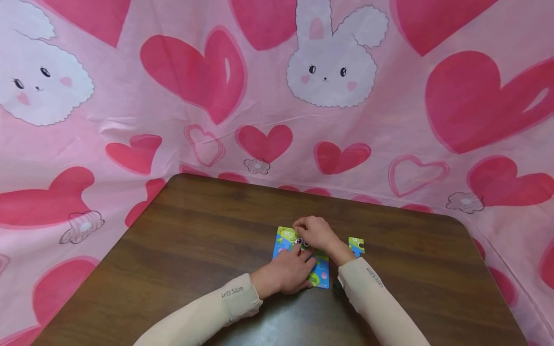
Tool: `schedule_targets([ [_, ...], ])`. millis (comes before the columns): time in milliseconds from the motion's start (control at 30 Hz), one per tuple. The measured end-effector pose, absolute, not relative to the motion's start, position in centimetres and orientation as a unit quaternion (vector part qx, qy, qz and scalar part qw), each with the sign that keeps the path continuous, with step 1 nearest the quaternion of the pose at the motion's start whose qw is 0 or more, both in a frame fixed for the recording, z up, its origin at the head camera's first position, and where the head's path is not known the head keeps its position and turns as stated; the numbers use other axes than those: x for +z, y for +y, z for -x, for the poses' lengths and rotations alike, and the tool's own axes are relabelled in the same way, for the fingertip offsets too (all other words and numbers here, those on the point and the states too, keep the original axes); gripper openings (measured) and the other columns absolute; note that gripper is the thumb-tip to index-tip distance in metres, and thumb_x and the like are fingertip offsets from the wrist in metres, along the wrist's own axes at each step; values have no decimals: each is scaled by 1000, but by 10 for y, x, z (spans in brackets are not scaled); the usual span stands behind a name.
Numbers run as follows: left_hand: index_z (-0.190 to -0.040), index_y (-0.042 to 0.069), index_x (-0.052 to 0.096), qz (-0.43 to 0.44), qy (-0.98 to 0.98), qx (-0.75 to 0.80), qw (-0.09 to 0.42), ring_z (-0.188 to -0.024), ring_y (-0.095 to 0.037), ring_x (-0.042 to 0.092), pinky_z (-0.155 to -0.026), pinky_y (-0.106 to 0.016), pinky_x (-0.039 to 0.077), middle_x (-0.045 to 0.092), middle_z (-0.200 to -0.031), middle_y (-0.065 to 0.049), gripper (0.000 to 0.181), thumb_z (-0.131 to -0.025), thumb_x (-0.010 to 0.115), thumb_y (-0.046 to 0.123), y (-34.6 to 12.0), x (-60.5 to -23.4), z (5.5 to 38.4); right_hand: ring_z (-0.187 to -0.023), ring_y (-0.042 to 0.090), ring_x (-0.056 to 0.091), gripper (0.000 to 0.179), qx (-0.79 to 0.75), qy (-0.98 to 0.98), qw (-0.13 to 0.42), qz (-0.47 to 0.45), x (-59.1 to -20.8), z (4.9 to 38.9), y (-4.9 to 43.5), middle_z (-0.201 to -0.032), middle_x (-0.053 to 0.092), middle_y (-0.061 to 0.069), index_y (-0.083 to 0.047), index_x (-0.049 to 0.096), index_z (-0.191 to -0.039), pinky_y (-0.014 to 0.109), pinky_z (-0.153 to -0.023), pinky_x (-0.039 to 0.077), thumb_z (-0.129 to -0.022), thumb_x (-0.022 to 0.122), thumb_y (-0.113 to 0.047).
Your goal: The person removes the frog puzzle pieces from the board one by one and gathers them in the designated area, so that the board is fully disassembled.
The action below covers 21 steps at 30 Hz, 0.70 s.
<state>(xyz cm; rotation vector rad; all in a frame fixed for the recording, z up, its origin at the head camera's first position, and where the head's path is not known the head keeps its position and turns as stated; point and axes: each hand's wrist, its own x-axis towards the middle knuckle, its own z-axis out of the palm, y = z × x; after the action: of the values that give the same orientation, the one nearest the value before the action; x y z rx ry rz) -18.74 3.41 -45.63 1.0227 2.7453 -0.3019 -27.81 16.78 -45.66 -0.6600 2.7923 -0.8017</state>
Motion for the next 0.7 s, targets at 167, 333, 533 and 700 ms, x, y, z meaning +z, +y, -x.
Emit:
schedule_targets([
  [167, -146, 30, 47, -346, 927, -103, 99, -133, -19, 42, -91, -36, 54, 38, -160, 10, 60, -97, 53, 63, 33, -455, 188, -81, 14, 66, 23, -248, 941, 52, 224, -454, 278, 165, -103, 78, 5, -9, 78, -109, 43, -84, 55, -101, 60, -20],
  [333, -146, 30, 47, -347, 926, -110, 97, -133, -19, 41, -90, -36, 54, 37, -160, 10, 59, -97, 52, 63, 33, -454, 187, -74, 12, 61, 23, -237, 944, 53, 225, -452, 279, 162, -99, 78, 5, -8, 79, -105, 42, -80, 55, -101, 60, -20],
  [533, -146, 30, 46, -347, 926, -113, 97, -133, -20, 41, -89, -35, 54, 39, -159, 9, 59, -98, 52, 62, 33, -455, 187, -73, 11, 58, 22, -236, 945, 78, 214, -452, 281, 160, -100, 76, 4, -7, 78, -106, 41, -81, 55, -101, 58, -17],
  [700, -145, 30, 46, -348, 926, -113, 94, -134, -20, 41, -89, -35, 53, 40, -158, 9, 58, -98, 52, 62, 34, -456, 186, -68, 11, 56, 21, -251, 942, 88, 206, -453, 281, 161, -96, 75, 3, -7, 77, -106, 38, -78, 54, -101, 59, -15],
])
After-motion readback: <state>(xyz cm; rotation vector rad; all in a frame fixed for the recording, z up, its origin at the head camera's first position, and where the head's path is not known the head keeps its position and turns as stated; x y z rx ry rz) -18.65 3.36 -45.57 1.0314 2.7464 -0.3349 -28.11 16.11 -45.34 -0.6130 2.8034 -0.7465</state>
